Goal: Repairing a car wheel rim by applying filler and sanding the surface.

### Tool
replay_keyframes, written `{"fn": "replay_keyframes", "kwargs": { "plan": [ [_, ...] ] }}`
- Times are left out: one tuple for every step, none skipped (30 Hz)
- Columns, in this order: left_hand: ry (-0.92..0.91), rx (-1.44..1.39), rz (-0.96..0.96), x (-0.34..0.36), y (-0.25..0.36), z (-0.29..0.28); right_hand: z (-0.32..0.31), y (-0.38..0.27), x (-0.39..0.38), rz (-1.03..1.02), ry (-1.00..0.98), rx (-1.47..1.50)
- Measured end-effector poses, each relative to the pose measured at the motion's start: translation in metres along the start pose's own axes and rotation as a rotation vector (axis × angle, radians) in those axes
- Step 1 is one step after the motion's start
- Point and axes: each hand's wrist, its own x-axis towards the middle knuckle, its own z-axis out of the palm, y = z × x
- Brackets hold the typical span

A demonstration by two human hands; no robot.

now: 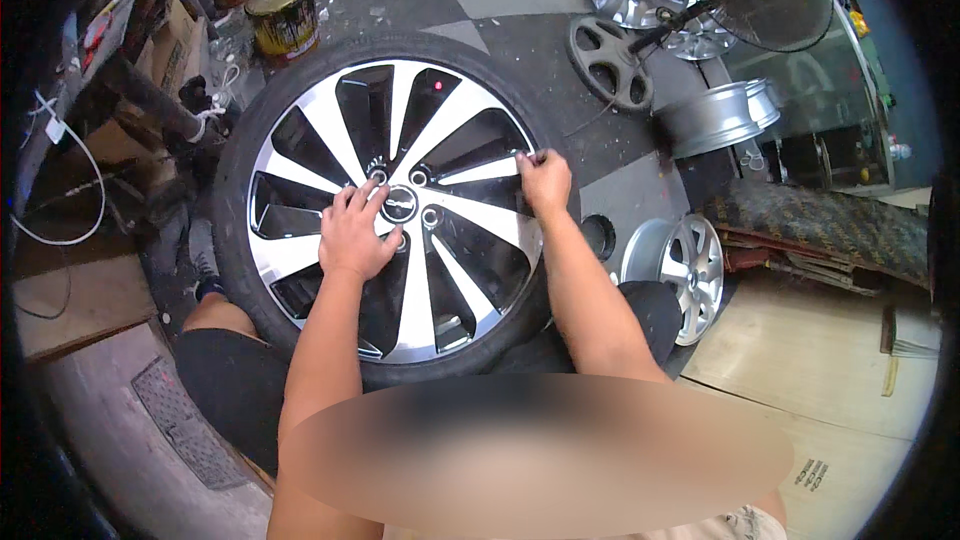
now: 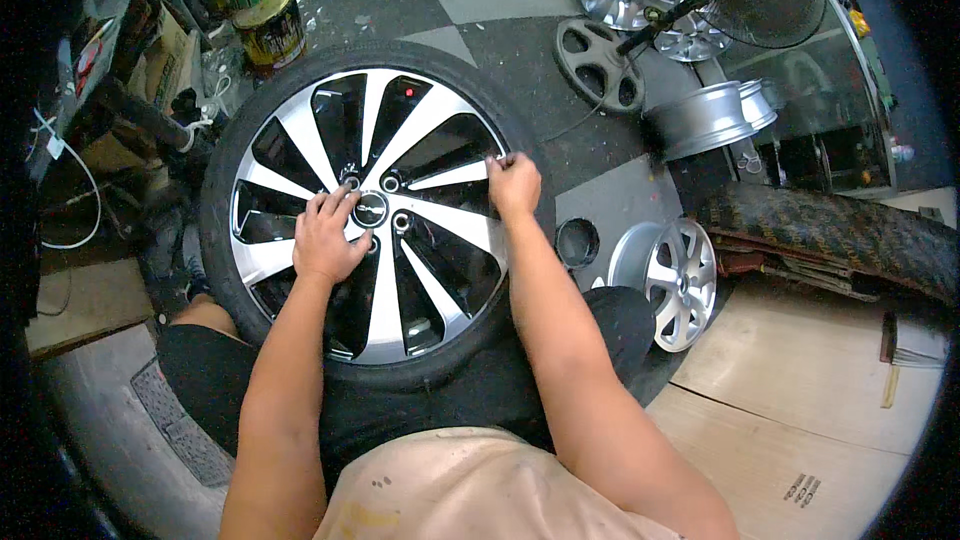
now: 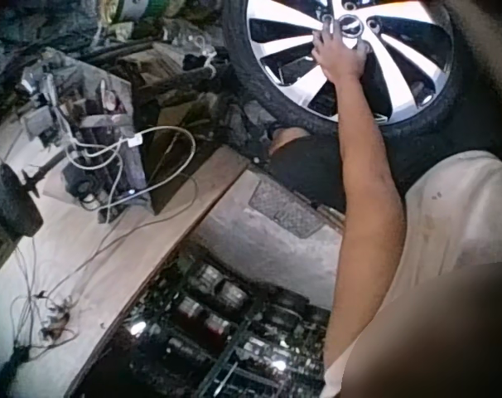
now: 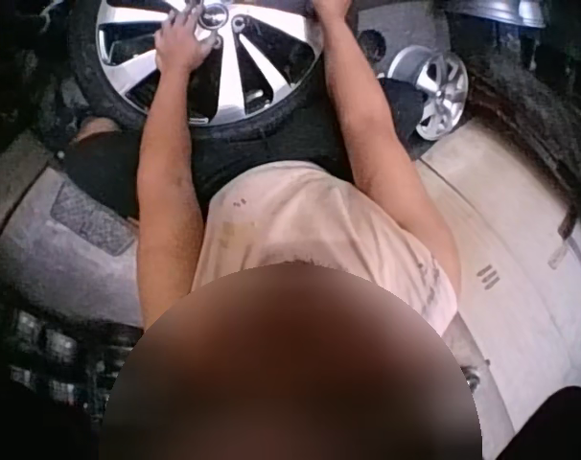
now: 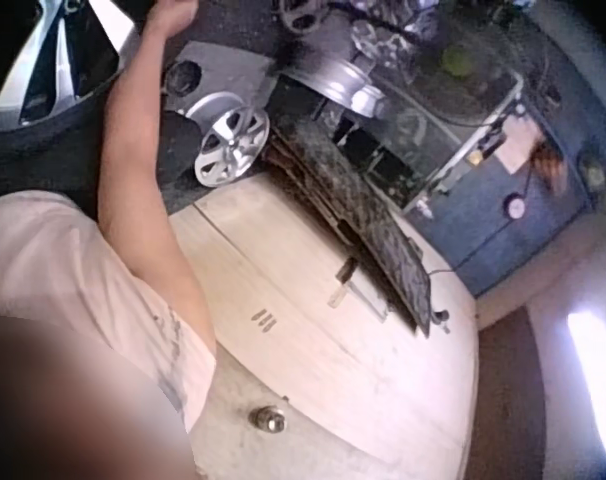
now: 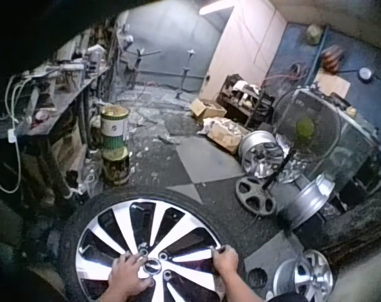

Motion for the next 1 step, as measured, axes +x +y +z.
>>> {"fn": "replay_keyframes", "kwargs": {
  "plan": [
    [-0.021, 0.004, -0.013, -0.0003, 0.0009, 0.0006, 0.0014, 0.0063, -0.0103, -0.06, 0.003, -0.012]
  ]
}}
